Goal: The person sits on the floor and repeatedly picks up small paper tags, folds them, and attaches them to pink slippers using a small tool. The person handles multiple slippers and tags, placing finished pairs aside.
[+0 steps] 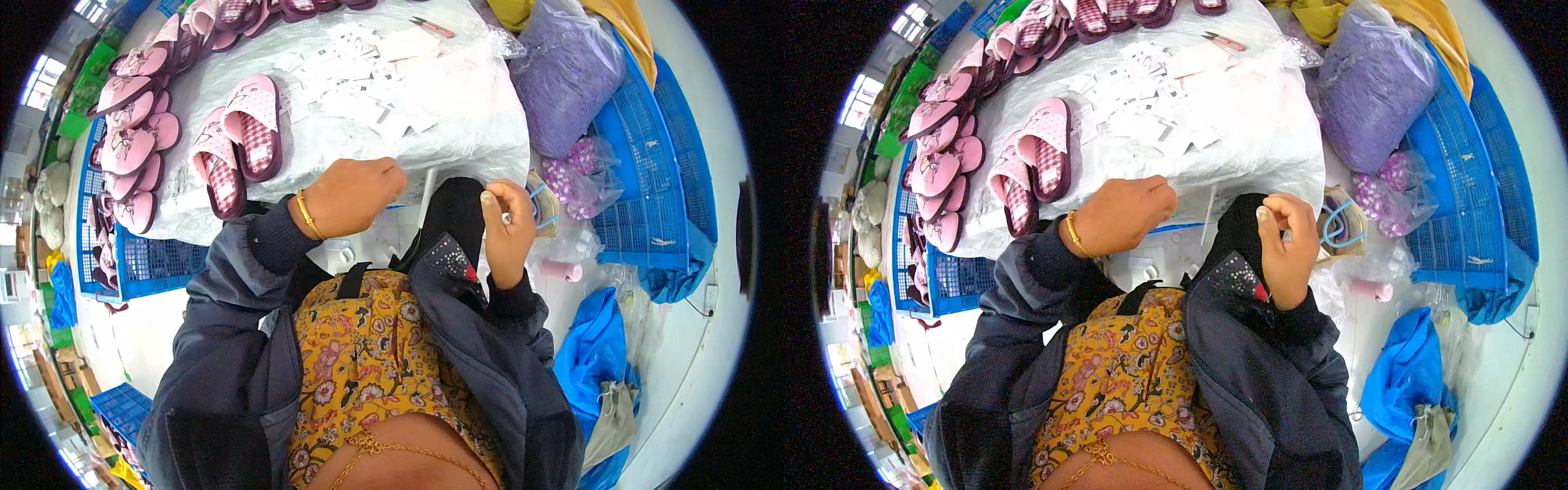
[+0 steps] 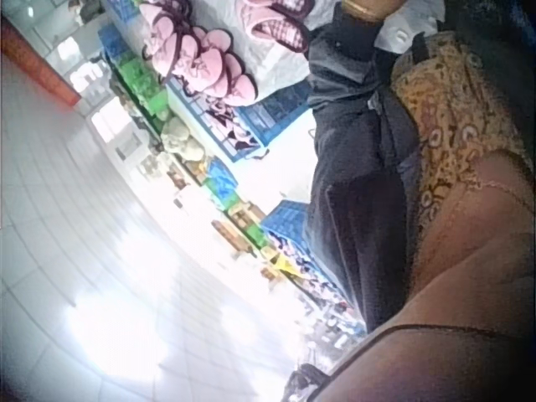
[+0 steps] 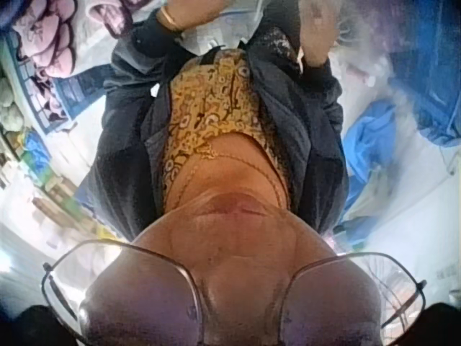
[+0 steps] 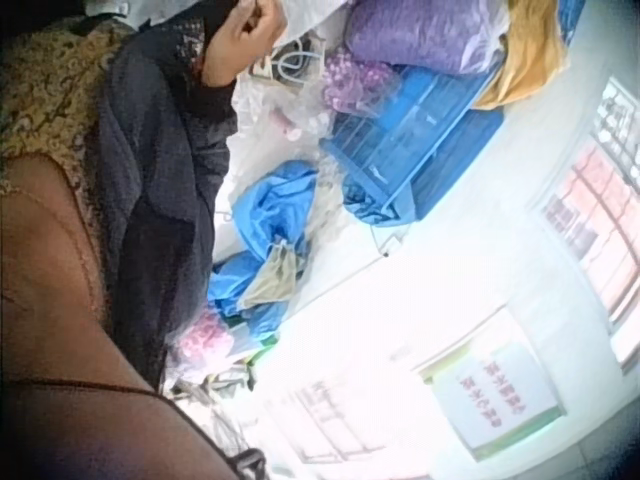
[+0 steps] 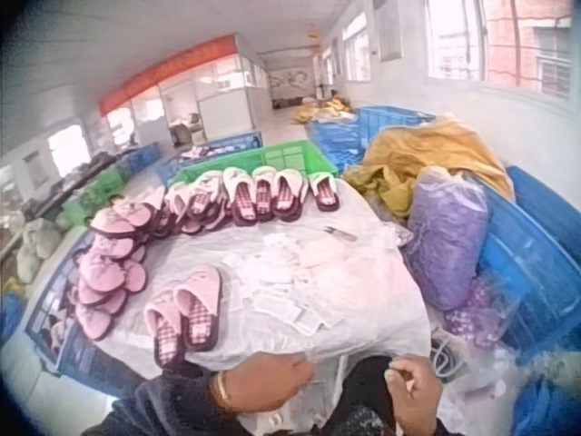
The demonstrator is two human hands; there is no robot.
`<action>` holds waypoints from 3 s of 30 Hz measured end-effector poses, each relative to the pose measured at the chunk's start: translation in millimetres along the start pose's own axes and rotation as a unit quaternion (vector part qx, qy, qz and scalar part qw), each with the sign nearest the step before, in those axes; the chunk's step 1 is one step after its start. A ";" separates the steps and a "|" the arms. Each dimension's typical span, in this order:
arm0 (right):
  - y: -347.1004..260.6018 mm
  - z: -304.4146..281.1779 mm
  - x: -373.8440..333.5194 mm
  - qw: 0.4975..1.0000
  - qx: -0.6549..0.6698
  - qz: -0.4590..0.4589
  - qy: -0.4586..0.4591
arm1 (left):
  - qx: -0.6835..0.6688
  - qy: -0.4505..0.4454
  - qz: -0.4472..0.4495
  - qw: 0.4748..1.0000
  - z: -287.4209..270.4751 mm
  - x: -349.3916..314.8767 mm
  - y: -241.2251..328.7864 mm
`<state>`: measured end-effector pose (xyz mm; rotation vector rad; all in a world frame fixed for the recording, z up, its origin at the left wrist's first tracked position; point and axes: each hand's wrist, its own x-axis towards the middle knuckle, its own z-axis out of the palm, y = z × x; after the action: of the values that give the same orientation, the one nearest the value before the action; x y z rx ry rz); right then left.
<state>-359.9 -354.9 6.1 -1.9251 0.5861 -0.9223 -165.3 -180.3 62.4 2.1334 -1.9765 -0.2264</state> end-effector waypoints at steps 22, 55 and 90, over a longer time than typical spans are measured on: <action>-12.1 83.3 -4.1 0.860 0.282 0.218 -0.366 | -0.347 0.258 -0.236 0.870 -11.5 -16.9 -88.7; 90.2 108.6 -1.4 0.782 0.297 0.410 -0.364 | 0.047 0.042 -0.238 0.969 -29.3 21.4 -272.6; 90.9 106.6 -2.2 0.786 0.317 0.385 -0.364 | 0.009 -0.168 -0.344 0.924 -45.6 68.8 -307.0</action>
<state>-279.9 -342.2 -108.3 -1.0914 0.4334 0.1853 147.4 -225.2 27.1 2.8776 -1.2654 -0.7280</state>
